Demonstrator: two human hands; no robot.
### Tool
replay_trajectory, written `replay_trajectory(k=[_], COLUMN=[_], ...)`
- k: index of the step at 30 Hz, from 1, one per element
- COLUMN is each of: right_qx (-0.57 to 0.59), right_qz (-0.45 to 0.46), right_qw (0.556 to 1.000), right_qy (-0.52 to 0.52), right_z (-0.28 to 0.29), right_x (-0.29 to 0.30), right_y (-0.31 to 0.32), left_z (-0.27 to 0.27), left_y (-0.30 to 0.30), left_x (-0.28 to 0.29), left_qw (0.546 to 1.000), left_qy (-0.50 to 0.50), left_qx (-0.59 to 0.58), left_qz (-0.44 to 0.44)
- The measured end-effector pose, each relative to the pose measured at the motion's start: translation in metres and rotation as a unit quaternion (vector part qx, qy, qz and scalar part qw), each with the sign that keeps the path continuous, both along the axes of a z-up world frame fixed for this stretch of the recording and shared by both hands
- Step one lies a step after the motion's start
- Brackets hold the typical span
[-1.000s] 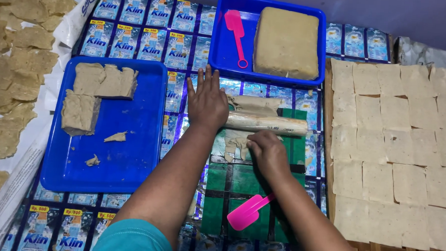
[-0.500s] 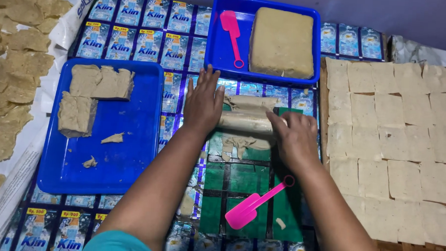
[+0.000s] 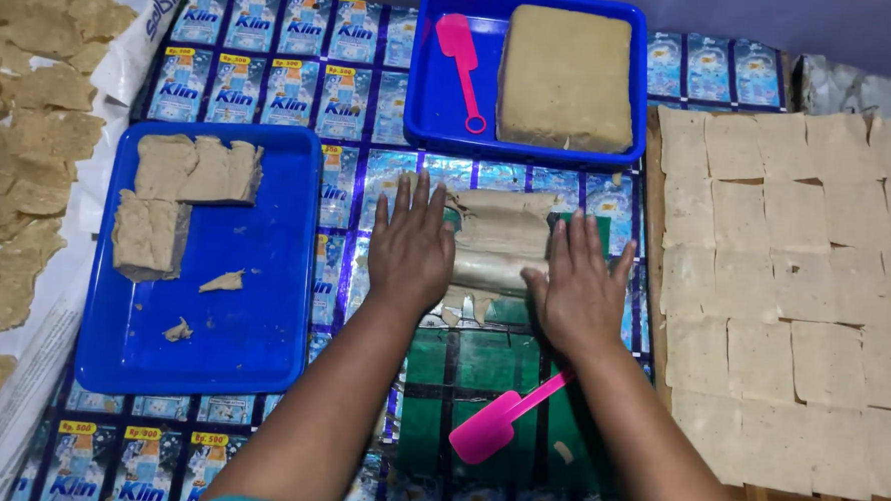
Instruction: Rolling and cutting dough into thin square sheets for food preparation.
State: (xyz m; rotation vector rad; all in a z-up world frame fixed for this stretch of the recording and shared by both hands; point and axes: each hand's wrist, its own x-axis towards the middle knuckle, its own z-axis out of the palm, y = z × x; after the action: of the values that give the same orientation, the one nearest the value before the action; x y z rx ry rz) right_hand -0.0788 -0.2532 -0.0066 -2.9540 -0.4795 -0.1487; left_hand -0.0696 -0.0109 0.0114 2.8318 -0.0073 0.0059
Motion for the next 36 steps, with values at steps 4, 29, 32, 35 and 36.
replay_trajectory(k=[4, 29, 32, 35, 36], right_qx=[-0.012, 0.030, 0.031, 0.034, 0.034], right_qz=[-0.035, 0.066, 0.039, 0.018, 0.019], right_qw=[0.998, 0.995, 0.997, 0.998, 0.998], right_qy=[0.046, -0.073, -0.054, -0.046, -0.051], right_z=[0.009, -0.017, -0.018, -0.014, -0.013], right_x=[0.043, -0.007, 0.022, 0.021, 0.015], right_y=[0.009, -0.013, -0.007, -0.006, -0.006], left_z=[0.012, -0.020, -0.016, -0.012, -0.012], left_y=[-0.001, -0.002, -0.001, -0.002, -0.002], left_x=[0.034, -0.033, -0.004, 0.001, -0.002], left_qw=[0.999, 0.996, 0.998, 0.999, 0.998], left_qy=[0.025, -0.087, -0.048, -0.048, -0.063], left_qx=[-0.003, 0.029, 0.030, 0.023, 0.016], left_qz=[0.022, 0.001, 0.016, 0.010, 0.003])
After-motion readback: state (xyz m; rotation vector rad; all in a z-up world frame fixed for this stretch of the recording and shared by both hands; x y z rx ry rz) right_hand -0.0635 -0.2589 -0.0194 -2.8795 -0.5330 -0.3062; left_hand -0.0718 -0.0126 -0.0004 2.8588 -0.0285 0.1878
